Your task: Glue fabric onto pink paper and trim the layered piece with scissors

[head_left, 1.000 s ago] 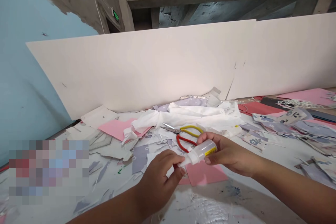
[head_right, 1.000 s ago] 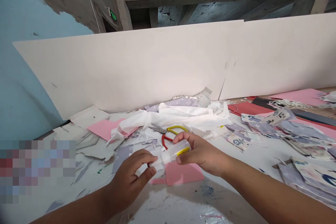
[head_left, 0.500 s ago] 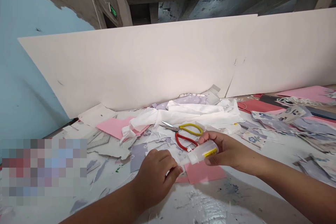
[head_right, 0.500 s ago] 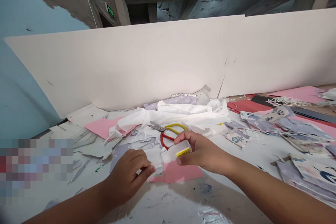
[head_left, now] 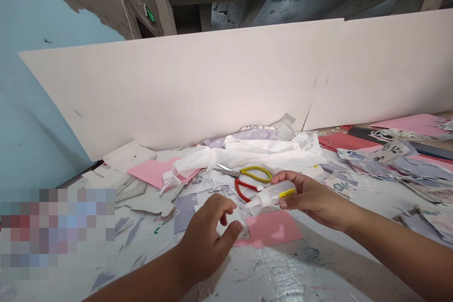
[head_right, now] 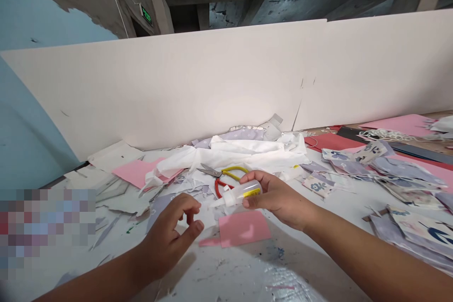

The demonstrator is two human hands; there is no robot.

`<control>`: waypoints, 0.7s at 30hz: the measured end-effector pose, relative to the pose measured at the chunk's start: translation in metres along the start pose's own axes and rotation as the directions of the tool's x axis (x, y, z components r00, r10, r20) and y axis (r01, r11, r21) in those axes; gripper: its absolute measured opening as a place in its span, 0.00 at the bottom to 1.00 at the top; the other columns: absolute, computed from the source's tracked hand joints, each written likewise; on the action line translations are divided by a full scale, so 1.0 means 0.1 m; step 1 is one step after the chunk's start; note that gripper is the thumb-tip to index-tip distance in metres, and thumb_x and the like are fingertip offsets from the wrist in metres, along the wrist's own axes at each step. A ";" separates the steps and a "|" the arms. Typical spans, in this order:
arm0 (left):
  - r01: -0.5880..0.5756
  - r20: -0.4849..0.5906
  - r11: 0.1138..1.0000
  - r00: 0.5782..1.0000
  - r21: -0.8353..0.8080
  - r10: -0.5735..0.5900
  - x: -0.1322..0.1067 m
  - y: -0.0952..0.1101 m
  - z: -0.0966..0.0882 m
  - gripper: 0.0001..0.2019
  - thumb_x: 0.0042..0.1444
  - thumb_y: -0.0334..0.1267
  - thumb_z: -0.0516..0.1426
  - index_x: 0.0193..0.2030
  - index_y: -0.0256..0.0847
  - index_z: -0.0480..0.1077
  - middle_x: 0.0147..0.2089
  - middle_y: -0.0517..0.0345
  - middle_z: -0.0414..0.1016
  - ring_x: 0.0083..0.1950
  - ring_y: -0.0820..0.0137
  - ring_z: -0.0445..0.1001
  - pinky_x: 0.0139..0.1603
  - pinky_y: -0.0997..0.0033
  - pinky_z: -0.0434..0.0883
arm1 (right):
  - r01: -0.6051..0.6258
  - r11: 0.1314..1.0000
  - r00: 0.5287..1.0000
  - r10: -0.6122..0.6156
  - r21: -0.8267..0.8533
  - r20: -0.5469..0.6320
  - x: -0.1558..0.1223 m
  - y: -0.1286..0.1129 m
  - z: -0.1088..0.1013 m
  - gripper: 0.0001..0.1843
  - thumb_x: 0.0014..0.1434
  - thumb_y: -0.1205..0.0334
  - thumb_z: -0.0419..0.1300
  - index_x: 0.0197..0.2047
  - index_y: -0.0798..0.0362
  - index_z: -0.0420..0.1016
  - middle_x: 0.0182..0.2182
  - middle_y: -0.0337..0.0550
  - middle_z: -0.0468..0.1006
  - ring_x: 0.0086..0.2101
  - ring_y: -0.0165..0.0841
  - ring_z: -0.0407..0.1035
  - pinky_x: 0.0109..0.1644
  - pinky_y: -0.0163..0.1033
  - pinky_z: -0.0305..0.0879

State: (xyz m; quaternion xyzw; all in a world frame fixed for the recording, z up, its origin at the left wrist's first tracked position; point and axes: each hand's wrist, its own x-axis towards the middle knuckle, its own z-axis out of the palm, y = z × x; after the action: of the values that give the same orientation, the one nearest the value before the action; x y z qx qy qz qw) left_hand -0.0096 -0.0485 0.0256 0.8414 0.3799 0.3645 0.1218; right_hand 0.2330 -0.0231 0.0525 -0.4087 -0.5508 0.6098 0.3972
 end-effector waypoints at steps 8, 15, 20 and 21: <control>0.145 0.076 0.989 0.986 0.008 -0.146 0.05 0.03 -0.01 0.06 0.55 0.37 0.47 0.28 0.41 0.60 0.27 0.61 0.64 0.29 0.73 0.63 0.31 0.73 0.60 | -0.018 1.000 0.998 0.019 -0.025 0.051 -0.01 0.06 0.14 0.19 0.41 0.69 0.64 0.38 0.50 0.63 0.25 0.32 0.69 0.24 0.24 0.61 0.28 0.30 0.56; 0.232 0.082 0.963 0.966 0.140 -0.245 0.07 -0.01 -0.02 0.11 0.56 0.39 0.43 0.24 0.41 0.53 0.23 0.63 0.61 0.26 0.72 0.59 0.27 0.72 0.55 | 0.193 0.902 0.973 -0.228 -0.387 -0.046 -0.09 0.14 0.25 0.14 0.46 0.65 0.60 0.37 0.47 0.62 0.32 0.36 0.67 0.31 0.30 0.63 0.31 0.34 0.60; 0.282 0.024 0.955 0.958 0.092 -0.285 0.11 -0.10 -0.02 0.11 0.56 0.40 0.42 0.23 0.42 0.52 0.23 0.64 0.57 0.25 0.73 0.57 0.26 0.73 0.56 | 0.423 0.635 0.828 -0.561 -0.646 -0.010 -0.13 0.17 0.31 0.11 0.45 0.66 0.61 0.31 0.48 0.62 0.34 0.39 0.66 0.37 0.33 0.62 0.40 0.38 0.59; 0.298 0.008 0.952 0.954 0.068 -0.299 0.11 -0.13 -0.02 0.11 0.56 0.40 0.43 0.23 0.42 0.52 0.23 0.64 0.56 0.25 0.73 0.57 0.26 0.73 0.56 | 0.419 0.645 0.812 -0.581 -0.638 -0.054 -0.12 0.16 0.29 0.11 0.45 0.65 0.61 0.31 0.48 0.62 0.33 0.38 0.66 0.37 0.33 0.63 0.39 0.37 0.60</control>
State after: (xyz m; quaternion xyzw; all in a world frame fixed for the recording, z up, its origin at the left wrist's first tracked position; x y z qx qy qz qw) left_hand -0.0131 -0.0318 0.0267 0.7813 0.5134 0.3213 0.1511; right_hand 0.2092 -0.0461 0.0391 -0.4171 -0.7501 0.2106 0.4680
